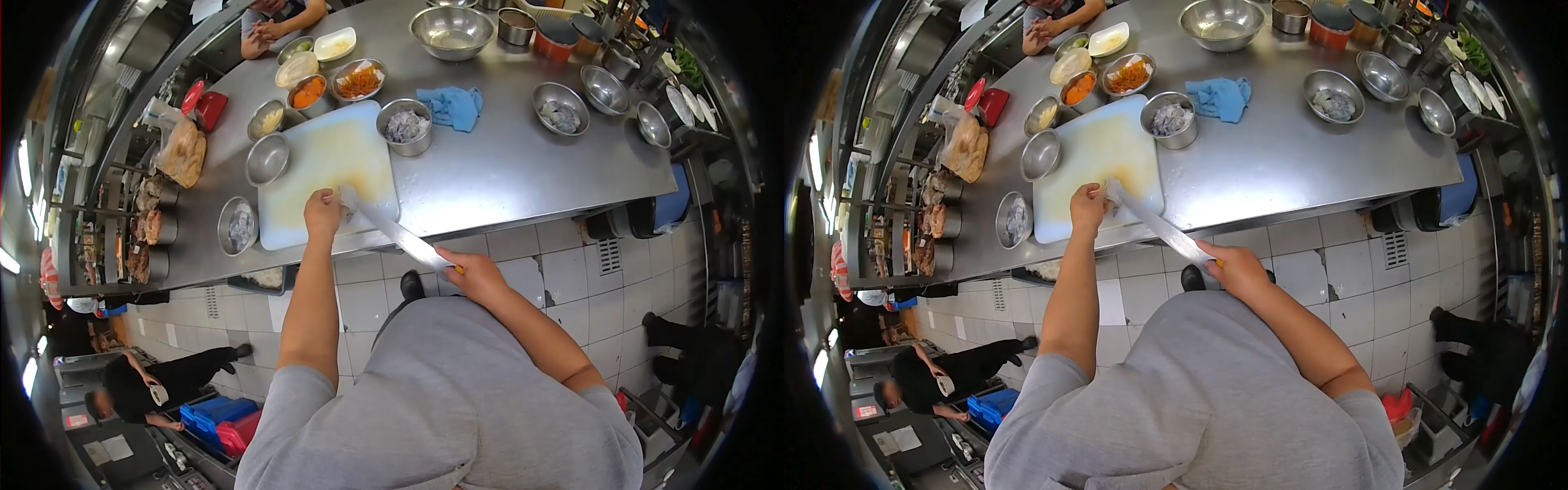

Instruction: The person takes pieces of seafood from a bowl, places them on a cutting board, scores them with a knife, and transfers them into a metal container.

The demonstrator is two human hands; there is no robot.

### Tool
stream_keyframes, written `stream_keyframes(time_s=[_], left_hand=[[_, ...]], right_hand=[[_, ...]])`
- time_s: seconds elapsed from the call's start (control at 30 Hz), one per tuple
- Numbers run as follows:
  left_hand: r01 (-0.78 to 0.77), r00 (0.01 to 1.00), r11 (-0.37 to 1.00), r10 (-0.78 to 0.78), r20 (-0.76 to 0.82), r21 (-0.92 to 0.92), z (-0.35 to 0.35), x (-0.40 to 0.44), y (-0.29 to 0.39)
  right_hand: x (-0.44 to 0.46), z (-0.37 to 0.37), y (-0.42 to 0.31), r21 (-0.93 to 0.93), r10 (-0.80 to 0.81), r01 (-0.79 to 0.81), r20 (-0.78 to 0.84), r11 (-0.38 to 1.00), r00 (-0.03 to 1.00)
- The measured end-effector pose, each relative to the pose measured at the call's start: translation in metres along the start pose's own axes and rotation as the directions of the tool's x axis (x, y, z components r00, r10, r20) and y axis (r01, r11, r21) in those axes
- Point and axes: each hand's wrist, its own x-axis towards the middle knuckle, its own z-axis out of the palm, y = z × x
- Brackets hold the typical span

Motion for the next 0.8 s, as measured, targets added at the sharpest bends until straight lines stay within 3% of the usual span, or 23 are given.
stream_keyframes(time_s=[0.1, 0.17, 0.27, 0.4, 0.5, 0.57, 0.7, 0.8], left_hand=[[0.022, 0.999, 0.988, -0.016, 0.043, -0.156, -0.001, -0.007, 0.009], [-0.255, 0.958, 0.961, 0.266, -0.109, 0.105, -0.01, -0.032, 0.052], [-0.145, 0.989, 0.988, 0.145, 0.002, 0.061, -0.013, -0.029, 0.058], [-0.112, 0.994, 0.982, 0.113, -0.001, 0.153, -0.016, -0.009, 0.041], [-0.048, 0.998, 0.998, 0.046, 0.045, 0.045, -0.015, 0.002, 0.02], [0.13, 0.988, 0.951, -0.099, 0.122, -0.282, -0.024, -0.006, 0.028], [0.168, 0.982, 0.923, -0.127, 0.137, -0.347, -0.029, -0.016, 0.034], [0.202, 0.976, 0.856, -0.137, 0.168, -0.475, -0.027, -0.013, 0.025]], right_hand=[[0.005, 0.004, 0.0, -0.047, 0.02, -0.019, 0.02, 0.999, 1.0], [0.002, -0.003, -0.015, -0.063, 0.074, -0.07, 0.049, 0.996, 0.996], [0.001, -0.004, -0.02, -0.055, 0.129, -0.125, 0.074, 0.991, 0.989], [0.001, -0.002, -0.02, -0.064, 0.122, -0.118, 0.059, 0.991, 0.991], [0.0, -0.005, -0.025, -0.074, 0.144, -0.139, 0.064, 0.987, 0.987], [0.0, -0.003, -0.023, -0.067, 0.137, -0.133, 0.056, 0.989, 0.989], [0.003, -0.001, -0.013, -0.095, 0.056, -0.053, 0.023, 0.994, 0.998], [0.005, -0.003, -0.015, -0.095, 0.098, -0.094, 0.042, 0.991, 0.994]])
